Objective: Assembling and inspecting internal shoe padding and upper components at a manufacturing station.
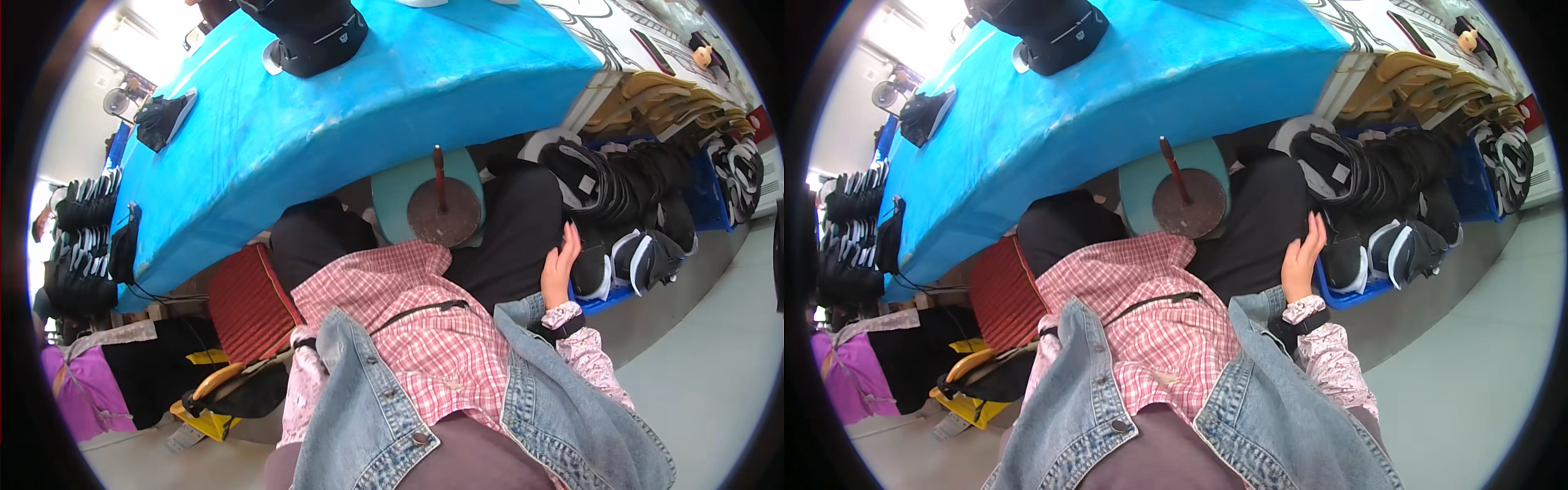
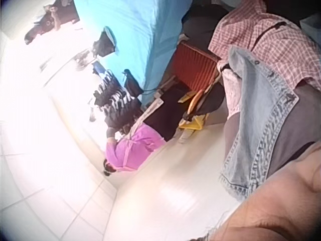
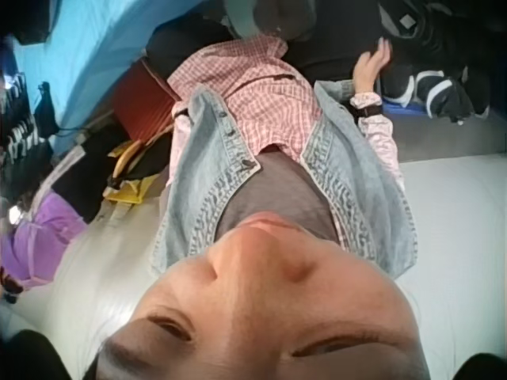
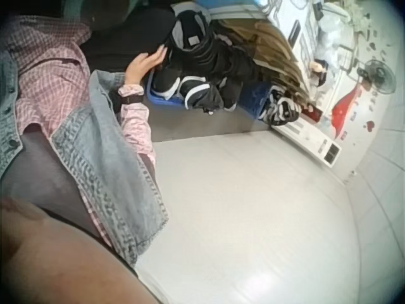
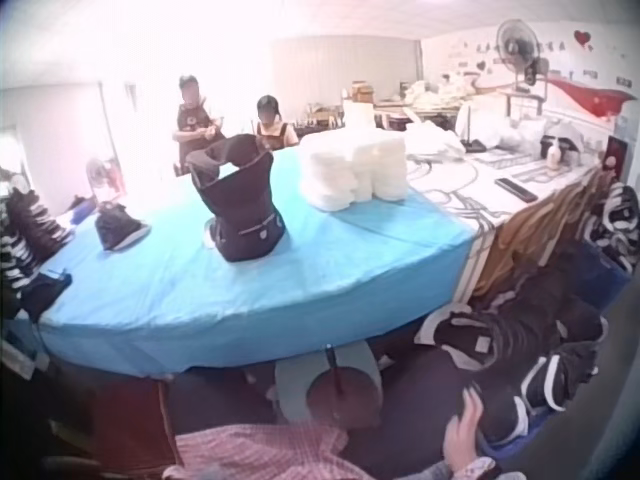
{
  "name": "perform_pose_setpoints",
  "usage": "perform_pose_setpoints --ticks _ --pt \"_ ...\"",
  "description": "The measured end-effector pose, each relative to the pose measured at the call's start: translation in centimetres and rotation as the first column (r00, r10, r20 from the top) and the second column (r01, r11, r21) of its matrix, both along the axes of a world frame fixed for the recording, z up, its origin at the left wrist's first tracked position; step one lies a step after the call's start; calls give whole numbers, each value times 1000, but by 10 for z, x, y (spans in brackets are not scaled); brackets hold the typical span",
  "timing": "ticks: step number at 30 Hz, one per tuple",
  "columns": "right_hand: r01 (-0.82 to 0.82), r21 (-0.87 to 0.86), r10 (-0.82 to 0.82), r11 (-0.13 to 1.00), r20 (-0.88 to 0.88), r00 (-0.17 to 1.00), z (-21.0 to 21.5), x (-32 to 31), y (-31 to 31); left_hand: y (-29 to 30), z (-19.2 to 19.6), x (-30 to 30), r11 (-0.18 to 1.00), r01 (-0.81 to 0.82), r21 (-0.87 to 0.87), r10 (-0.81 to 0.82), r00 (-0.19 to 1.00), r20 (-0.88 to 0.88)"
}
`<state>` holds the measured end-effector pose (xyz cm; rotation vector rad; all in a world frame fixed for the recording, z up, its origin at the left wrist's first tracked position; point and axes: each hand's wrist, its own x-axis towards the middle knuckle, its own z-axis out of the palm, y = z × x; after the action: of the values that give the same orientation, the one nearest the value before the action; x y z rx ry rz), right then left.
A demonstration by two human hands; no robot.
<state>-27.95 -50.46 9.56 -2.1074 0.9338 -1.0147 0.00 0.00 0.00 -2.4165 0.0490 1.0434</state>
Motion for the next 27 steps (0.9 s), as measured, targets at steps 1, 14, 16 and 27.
perform_pose_setpoints --ticks 1,14,16,27 --pt "-47 -79 44 996 -38 998 30 13 0 13 3 14 976 -216 -29 217 946 241" --pt "-673 223 698 705 -50 714 112 211 -1 -193 230 94 25 517 -855 146 845 515" --pt "-709 213 732 672 -46 679 112 219 1 -228 236 90 14 693 -721 -7 721 693" --pt "-743 348 786 572 27 618 105 227 -14 -289 261 126 151 879 -452 264 405 875"
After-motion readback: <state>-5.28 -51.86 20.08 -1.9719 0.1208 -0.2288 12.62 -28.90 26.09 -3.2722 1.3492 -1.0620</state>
